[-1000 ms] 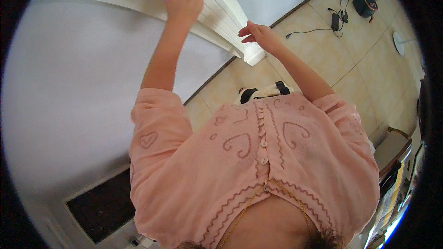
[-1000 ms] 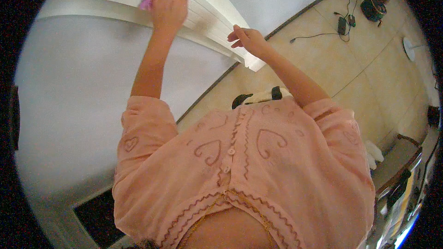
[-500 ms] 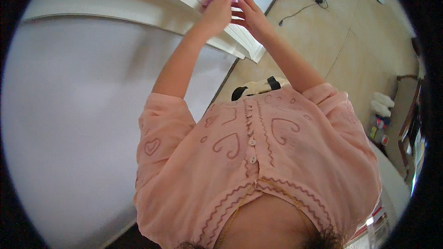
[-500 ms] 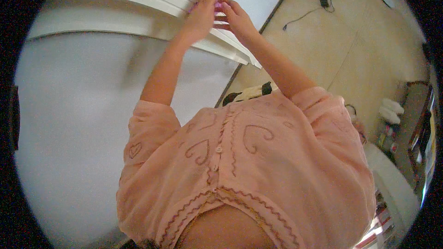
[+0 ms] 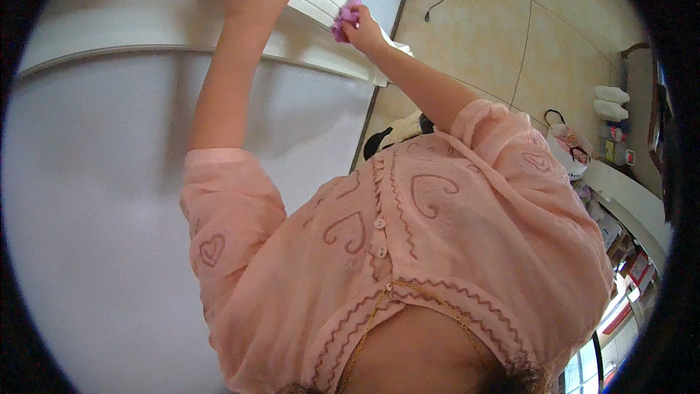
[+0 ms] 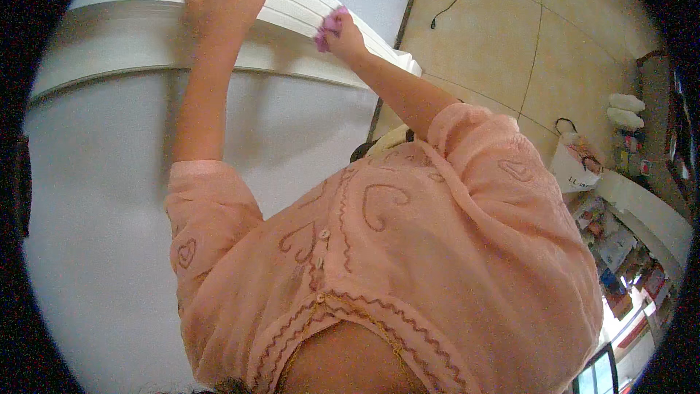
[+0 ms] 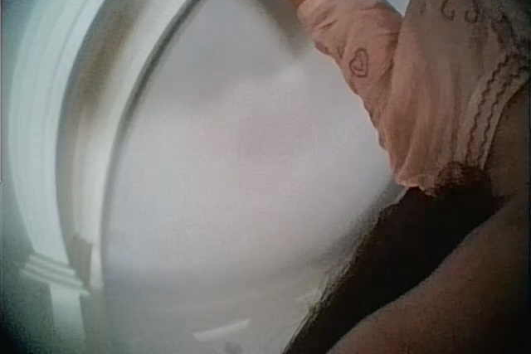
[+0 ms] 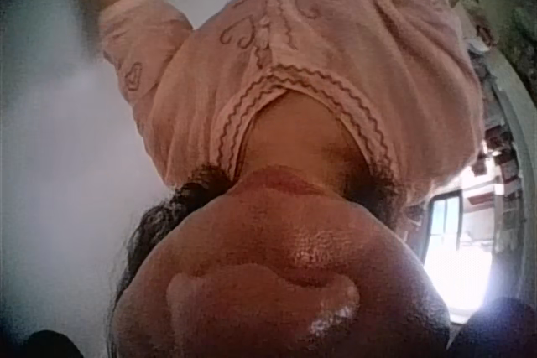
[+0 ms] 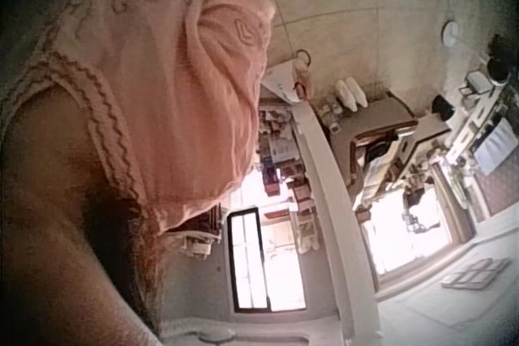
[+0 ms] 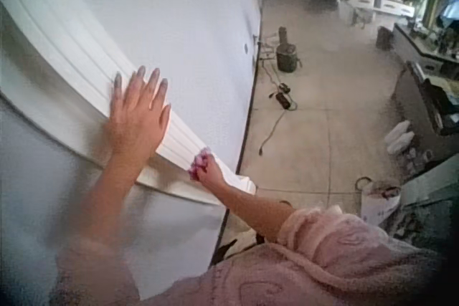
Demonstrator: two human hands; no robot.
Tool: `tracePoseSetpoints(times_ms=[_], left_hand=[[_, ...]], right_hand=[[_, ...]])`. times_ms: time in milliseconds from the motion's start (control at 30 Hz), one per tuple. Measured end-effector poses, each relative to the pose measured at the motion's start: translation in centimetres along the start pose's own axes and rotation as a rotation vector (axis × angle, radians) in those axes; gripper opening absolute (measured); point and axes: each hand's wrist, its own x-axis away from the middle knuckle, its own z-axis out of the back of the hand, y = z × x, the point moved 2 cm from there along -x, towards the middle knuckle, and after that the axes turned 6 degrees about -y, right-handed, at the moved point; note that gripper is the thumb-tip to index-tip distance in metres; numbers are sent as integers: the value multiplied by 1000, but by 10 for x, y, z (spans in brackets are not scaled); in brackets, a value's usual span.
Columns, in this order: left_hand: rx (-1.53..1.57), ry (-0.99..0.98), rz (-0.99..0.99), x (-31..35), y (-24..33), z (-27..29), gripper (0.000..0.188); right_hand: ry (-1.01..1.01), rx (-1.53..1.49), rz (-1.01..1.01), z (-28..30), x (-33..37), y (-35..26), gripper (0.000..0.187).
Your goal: The person wipes a white wall and a vertical pillar with a pink cloth. The person moves from the kitchen area into the living room to clean the surfaces.
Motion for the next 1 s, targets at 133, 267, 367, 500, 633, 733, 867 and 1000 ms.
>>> tracePoseSetpoints(times_ms=[133, 267, 367, 500, 633, 733, 867, 1000], left_hand=[[-86, 1, -7, -8, 1, -10, 25], [-79, -46, 6, -9, 2, -10, 23], [-78, -56, 2, -10, -1, -9, 22], [-112, -65, 12, -8, -6, -11, 20], [-139, -47, -8, -14, 4, 0, 19], [-102, -34, 1, -14, 7, 2, 18], [-93, -33, 6, -9, 4, -5, 17], [-238, -153, -7, -5, -1, -12, 31]], right_hand=[[-30, -299, -161, -6, -4, 19, 37], [-46, -144, 272, -27, 18, -28, 25], [-27, -116, 186, -31, 15, -31, 25], [51, -156, -37, -24, 16, 2, 22], [54, -144, -15, -18, 4, 45, 25], [-52, -294, 150, -21, 25, -28, 22], [-6, -24, 428, -31, 15, -33, 17], [-61, -134, 164, -16, 16, -18, 10]])
